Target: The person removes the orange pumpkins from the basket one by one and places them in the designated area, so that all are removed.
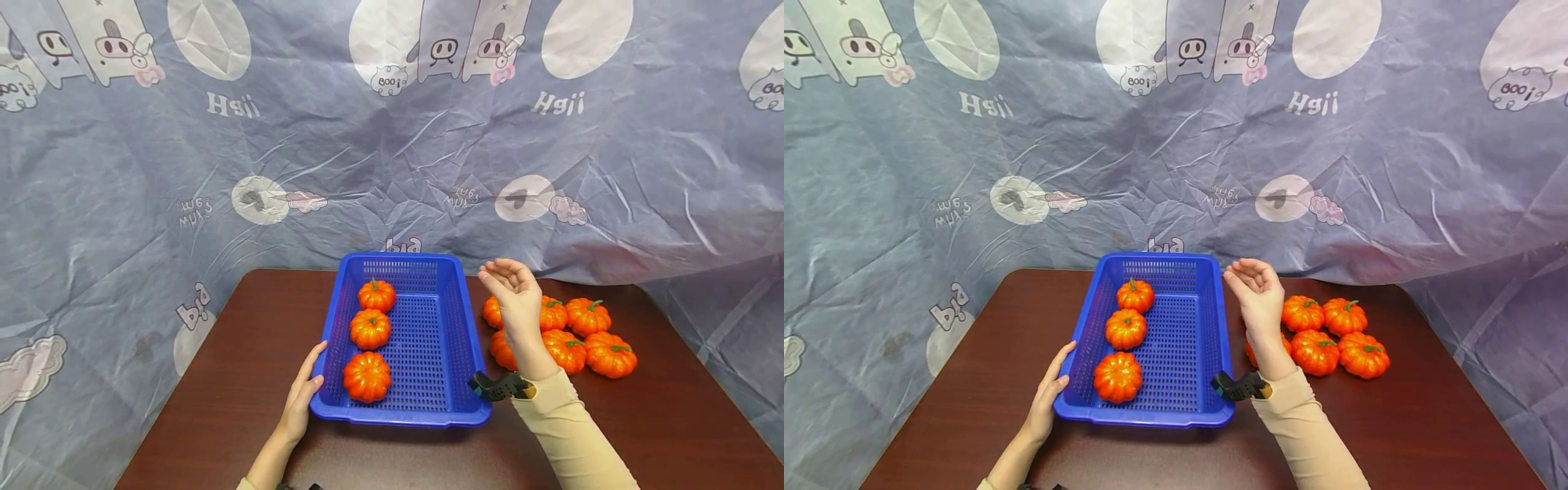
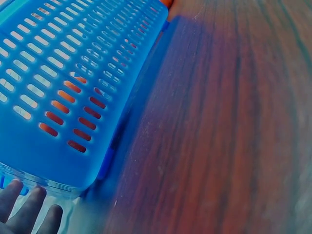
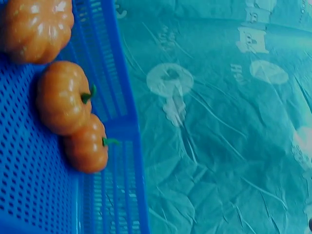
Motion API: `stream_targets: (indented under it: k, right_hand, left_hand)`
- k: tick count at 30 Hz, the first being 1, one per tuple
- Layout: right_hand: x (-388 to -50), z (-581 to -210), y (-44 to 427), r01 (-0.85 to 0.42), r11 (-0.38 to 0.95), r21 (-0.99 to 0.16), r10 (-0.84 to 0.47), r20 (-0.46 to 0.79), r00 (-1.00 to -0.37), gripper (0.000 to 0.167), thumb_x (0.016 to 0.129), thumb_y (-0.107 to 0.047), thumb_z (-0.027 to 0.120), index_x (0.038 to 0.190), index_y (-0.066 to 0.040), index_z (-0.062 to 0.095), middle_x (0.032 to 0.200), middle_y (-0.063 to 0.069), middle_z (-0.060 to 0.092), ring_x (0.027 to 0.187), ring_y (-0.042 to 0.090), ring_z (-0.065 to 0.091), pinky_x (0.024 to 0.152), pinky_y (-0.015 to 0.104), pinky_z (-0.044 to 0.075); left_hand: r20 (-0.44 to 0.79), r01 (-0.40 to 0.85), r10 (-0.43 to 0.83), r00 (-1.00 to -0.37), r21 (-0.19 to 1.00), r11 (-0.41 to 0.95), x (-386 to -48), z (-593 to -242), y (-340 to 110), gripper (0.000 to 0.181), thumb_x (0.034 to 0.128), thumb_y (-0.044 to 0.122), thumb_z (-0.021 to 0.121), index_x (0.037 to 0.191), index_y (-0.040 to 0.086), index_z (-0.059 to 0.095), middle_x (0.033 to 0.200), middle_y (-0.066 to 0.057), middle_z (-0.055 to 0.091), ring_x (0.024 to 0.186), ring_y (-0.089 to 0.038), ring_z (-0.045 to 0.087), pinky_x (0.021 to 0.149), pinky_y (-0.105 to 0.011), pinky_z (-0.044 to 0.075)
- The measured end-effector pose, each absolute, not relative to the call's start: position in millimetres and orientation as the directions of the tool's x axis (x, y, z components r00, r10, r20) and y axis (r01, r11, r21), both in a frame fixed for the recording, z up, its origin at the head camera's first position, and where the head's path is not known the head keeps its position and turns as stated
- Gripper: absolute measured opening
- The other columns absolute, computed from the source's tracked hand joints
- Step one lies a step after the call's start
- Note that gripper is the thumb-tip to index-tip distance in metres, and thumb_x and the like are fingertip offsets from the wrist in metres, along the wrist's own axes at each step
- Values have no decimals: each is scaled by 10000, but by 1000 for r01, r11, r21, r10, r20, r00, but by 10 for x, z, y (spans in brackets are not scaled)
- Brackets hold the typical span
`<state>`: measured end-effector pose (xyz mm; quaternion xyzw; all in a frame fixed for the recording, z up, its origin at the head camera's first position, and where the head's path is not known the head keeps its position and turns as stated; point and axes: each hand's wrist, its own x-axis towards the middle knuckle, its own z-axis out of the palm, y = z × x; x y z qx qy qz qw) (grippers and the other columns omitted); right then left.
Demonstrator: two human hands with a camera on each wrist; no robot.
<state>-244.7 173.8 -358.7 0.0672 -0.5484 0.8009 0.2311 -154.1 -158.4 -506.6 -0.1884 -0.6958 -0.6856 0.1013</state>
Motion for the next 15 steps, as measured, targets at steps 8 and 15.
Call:
stream_targets:
  k: [8, 15]
  right_hand:
    - [-2443, -3666, 1492, -390, -249, -886, 155, 361, -919, 298, 768, 177, 631, 1040, 97, 543, 910, 55, 655, 860, 141, 657, 799, 257, 506]
    - [-2441, -3767, 1343, -351, -161, -922, -119, 371, -921, 378, 780, 136, 642, 1127, 172, 494, 974, 6, 667, 917, 149, 644, 809, 271, 506]
  left_hand:
    - [398, 399, 130, -908, 917, -18, -1540, -5073, -1587, 531, 930, 108, 335, 1459, 75, 297, 1476, -180, 287, 1241, -194, 404, 979, -206, 335]
    - [395, 396, 152, -906, 918, -25, -1564, -5110, -1606, 540, 937, 127, 337, 1471, 81, 273, 1494, -174, 253, 1267, -205, 383, 997, -214, 319]
